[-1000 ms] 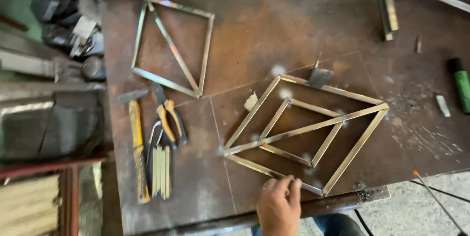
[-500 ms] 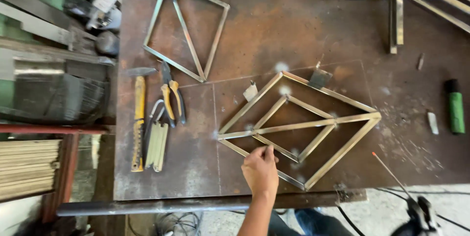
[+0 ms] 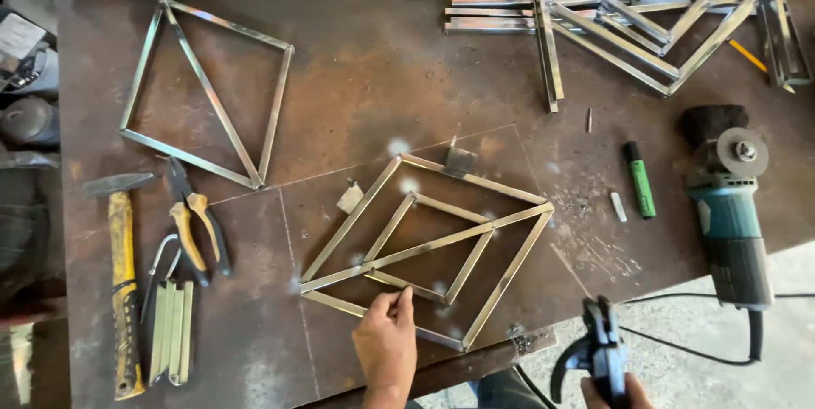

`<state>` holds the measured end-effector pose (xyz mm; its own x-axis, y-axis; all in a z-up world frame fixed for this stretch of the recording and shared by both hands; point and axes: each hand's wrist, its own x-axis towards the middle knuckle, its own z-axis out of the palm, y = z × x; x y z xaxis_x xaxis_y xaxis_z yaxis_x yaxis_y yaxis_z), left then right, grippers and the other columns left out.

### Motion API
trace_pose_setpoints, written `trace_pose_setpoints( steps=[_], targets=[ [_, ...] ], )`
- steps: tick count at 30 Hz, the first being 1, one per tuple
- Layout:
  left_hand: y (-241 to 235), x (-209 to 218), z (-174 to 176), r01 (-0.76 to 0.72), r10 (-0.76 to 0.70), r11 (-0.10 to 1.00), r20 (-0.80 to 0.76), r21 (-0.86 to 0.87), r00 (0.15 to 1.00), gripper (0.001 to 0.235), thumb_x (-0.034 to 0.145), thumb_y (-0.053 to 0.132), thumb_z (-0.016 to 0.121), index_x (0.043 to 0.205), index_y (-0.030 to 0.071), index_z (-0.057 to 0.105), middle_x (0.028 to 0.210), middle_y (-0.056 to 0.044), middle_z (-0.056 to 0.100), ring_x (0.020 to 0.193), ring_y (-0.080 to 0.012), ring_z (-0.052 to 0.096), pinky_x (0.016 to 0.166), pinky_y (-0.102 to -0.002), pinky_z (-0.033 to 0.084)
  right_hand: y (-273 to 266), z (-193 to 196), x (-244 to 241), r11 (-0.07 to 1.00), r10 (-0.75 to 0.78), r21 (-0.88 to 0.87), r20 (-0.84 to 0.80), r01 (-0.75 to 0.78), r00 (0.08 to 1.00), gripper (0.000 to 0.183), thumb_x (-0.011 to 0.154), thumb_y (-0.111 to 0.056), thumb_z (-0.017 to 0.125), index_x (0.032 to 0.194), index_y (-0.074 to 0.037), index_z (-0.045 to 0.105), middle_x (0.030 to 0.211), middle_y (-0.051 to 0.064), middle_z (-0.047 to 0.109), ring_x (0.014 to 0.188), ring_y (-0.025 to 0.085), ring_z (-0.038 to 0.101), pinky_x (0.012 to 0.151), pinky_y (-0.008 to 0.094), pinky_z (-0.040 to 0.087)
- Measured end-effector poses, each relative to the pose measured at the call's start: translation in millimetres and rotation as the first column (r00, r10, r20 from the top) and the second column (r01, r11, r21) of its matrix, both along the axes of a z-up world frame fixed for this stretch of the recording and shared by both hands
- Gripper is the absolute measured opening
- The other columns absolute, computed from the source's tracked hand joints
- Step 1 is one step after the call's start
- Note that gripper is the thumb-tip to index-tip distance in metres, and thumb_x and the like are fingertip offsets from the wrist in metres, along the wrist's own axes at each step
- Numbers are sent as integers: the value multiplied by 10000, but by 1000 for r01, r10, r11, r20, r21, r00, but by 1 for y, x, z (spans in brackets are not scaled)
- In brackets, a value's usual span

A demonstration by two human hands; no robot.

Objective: The person positions steel bars into a diamond-pattern frame on a workbench, tack welds the joints with a welding torch, and grinds the welds with an angle grinder. They repeatedly align loose bars against the frame, weld the joints, and reposition pieces as the assembly takes shape.

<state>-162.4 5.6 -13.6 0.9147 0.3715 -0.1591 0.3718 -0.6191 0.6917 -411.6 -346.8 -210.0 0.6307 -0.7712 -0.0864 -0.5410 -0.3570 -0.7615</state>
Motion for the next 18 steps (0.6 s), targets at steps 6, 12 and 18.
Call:
trace_pose_setpoints(
  steps=[6, 12, 18],
  targets=[
    [-7, 4, 26, 146, -261, 905, 252, 399, 932, 431, 793, 375, 822, 1151, 167, 700, 1062, -34, 645, 977, -233, 631, 792, -364, 554, -36, 3, 15, 996, 88, 27, 27, -89, 996, 268, 674, -54, 826, 883, 38, 686, 624, 150, 639, 536, 208, 562, 548, 320, 458],
    [15, 22, 44, 295, -307, 817, -59, 495, 950, 1045, 646, 716, 852, 1428, 96, 543, 1385, -205, 517, 1259, -371, 528, 949, -494, 548, -36, 103, 75, 994, 88, -62, -5, -88, 996, 348, 770, -73, 813, 1068, 62, 696, 830, 205, 724, 700, 280, 676, 697, 355, 517],
    [62, 17, 26, 444, -319, 693, -311, 568, 895, 1443, 489, 938, 823, 1533, 53, 363, 1636, -179, 329, 1551, -426, 228, 1176, -564, 303, -31, 214, 140, 991, 130, 19, -198, -129, 972, 462, 883, -164, 734, 1250, 98, 635, 713, 232, 727, 603, 328, 707, 567, 389, 537]
  ],
)
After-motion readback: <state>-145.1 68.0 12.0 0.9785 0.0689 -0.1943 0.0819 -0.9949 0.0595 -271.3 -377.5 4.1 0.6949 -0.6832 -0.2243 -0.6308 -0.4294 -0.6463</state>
